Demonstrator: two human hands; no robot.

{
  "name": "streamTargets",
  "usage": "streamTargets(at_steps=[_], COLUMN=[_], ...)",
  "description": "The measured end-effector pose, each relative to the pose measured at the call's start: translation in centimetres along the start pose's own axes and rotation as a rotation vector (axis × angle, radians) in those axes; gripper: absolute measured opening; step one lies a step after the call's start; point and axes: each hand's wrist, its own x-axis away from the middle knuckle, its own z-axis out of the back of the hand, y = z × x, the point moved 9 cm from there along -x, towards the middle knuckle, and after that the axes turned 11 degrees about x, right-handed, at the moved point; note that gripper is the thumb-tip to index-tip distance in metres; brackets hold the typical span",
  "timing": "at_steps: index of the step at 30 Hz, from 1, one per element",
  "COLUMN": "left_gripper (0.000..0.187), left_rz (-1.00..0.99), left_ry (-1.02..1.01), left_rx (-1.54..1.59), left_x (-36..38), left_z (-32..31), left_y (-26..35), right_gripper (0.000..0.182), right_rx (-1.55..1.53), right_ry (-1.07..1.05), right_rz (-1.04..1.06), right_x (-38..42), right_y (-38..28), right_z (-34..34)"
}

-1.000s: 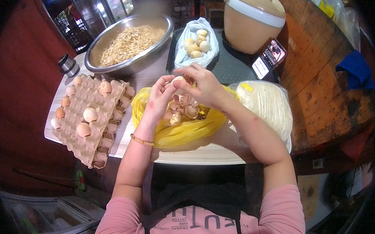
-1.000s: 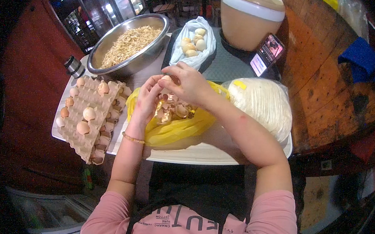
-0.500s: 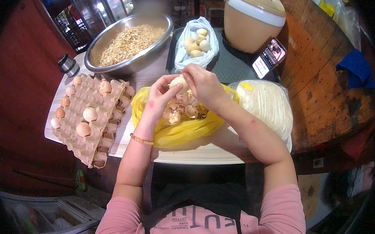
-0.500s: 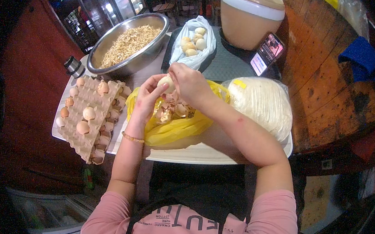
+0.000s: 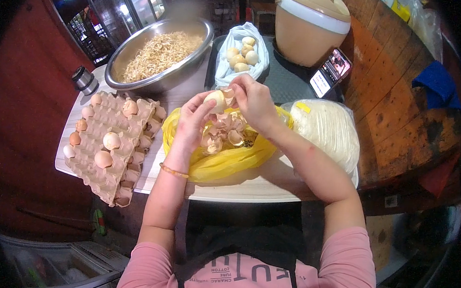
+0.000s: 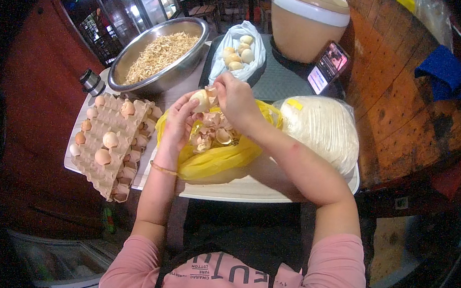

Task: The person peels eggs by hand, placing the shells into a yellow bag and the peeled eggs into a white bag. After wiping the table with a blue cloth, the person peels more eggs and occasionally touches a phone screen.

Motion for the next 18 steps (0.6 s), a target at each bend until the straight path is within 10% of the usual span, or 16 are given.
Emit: streamTargets(at_steps=[18], left_gripper=[0.036], left_rz=[0.192], left_ry=[0.028], left_rx=[0.218], left_x=[0.1], left_z=[0.1], left_y=[-1.3], right_gripper=[0.016], right_rx=[-0.477], right_ry=[-0.074], right_rz=[-0.196], right_x=[-1.2], right_y=[2.8], right_z=[0.2])
